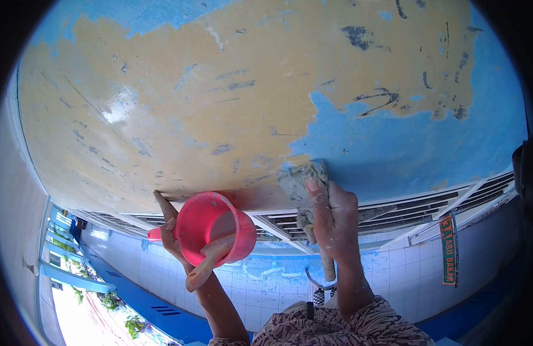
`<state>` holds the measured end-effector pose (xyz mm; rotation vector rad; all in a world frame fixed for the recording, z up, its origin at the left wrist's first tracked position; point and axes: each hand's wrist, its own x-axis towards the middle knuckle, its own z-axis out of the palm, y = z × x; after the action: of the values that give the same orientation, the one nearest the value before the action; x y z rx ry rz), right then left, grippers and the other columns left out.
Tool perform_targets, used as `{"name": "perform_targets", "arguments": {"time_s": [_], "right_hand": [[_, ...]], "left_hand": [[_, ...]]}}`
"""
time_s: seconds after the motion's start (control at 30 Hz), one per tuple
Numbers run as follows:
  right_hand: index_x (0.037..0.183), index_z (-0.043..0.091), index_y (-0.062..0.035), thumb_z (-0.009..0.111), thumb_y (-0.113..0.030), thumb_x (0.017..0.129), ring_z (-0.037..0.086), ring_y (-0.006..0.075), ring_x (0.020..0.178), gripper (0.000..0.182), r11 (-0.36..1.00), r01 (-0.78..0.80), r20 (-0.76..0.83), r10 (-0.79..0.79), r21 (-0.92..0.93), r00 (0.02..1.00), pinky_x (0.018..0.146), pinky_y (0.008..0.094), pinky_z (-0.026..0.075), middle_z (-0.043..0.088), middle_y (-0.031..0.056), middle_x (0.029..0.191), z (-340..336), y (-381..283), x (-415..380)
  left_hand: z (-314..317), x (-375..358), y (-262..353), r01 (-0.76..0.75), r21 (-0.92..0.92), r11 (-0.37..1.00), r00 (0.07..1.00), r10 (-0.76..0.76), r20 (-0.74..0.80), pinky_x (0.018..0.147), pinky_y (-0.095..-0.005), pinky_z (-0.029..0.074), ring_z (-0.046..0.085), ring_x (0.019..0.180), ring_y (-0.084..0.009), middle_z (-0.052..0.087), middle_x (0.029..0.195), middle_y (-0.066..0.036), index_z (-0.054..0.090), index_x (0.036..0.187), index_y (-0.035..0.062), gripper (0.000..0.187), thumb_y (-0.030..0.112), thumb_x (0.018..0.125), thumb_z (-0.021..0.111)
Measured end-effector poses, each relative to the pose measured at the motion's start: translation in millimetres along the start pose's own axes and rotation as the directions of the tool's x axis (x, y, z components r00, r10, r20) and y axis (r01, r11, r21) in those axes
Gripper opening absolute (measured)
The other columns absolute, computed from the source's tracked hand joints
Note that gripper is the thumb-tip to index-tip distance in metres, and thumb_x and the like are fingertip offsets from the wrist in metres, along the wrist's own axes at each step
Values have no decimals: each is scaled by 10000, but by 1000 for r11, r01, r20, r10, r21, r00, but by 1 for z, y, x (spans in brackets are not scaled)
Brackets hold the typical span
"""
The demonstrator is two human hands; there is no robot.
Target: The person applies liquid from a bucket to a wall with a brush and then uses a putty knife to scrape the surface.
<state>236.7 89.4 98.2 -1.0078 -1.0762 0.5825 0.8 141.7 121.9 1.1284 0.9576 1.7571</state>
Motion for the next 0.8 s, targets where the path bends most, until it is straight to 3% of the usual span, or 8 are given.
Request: {"name": "perform_targets", "arguments": {"time_s": [0.1, 0.27, 0.33, 0.37, 0.5, 0.6, 0.73, 0.8], "right_hand": [[826, 588, 5, 524, -232, 1060, 442, 57, 361, 339, 997, 64, -48, -62, 38, 997, 338, 257, 327, 512, 7, 512, 7, -4, 2], [874, 614, -4, 519, -243, 1063, 447, 53, 368, 319, 943, 309, -13, -313, -126, 950, 341, 249, 318, 521, -3, 521, 8, -6, 20], [797, 560, 36, 561, -154, 1032, 561, 196, 449, 303, 998, -60, -22, 60, 6, 998, 460, 356, 411, 527, 126, 521, -2, -4, -2], [778, 550, 30, 557, -178, 1039, 524, 141, 440, 334, 980, -196, 3, 196, 12, 981, 446, 342, 392, 479, 106, 496, -8, -14, -4], [846, 604, 12, 497, -236, 1073, 441, 48, 369, 353, 998, 45, 14, -44, -40, 999, 345, 246, 321, 511, -5, 525, -4, -7, 8], [844, 604, 25, 517, -235, 1068, 416, 27, 430, 354, 1000, -27, -12, 27, 0, 1000, 394, 250, 326, 495, -13, 541, -9, 4, -3], [850, 608, 50, 552, -163, 1035, 477, 189, 399, 288, 997, -53, -65, 57, 63, 996, 447, 347, 367, 486, 133, 510, -11, -7, -1], [858, 612, 47, 554, -170, 1033, 511, 195, 413, 284, 979, 197, -61, -200, -57, 978, 456, 333, 394, 524, 118, 519, -4, -21, 24]], "left_hand": [[-4, 0, 2, -17, -16, 1000, 1000, 17, -4, 1060, -354, 391, 491, 1232, -219, 391, 1512, -106, 172, 1621, 129, 784, 338, 901, 399], [-3, 2, 2, -5, 0, 1000, 1000, 5, 6, 1057, -353, 394, 493, 1228, -218, 393, 1509, -106, 171, 1621, 129, 784, 338, 901, 399], [-8, 3, 4, -17, -12, 1000, 1000, 17, 14, 1056, -353, 395, 493, 1226, -218, 394, 1508, -106, 171, 1621, 129, 784, 338, 901, 399], [-8, 3, 4, -22, -24, 999, 1000, 22, 10, 1055, -353, 395, 494, 1226, -218, 394, 1508, -107, 171, 1621, 128, 784, 338, 901, 399], [-4, 5, 1, 6, -18, 1000, 1000, -5, 20, 1053, -353, 398, 495, 1223, -217, 395, 1506, -107, 170, 1621, 128, 785, 338, 901, 399], [-4, 4, 0, 30, -2, 1000, 999, -30, 29, 1051, -353, 399, 497, 1220, -217, 396, 1505, -107, 169, 1622, 128, 785, 337, 901, 399], [-5, 3, 0, 29, -1, 1000, 999, -29, 35, 1049, -352, 402, 498, 1217, -217, 398, 1503, -107, 169, 1622, 128, 785, 337, 900, 399], [-6, 4, 1, 44, 10, 999, 998, -44, 46, 1047, -352, 403, 499, 1216, -216, 398, 1502, -108, 168, 1622, 128, 785, 337, 900, 399]]}}
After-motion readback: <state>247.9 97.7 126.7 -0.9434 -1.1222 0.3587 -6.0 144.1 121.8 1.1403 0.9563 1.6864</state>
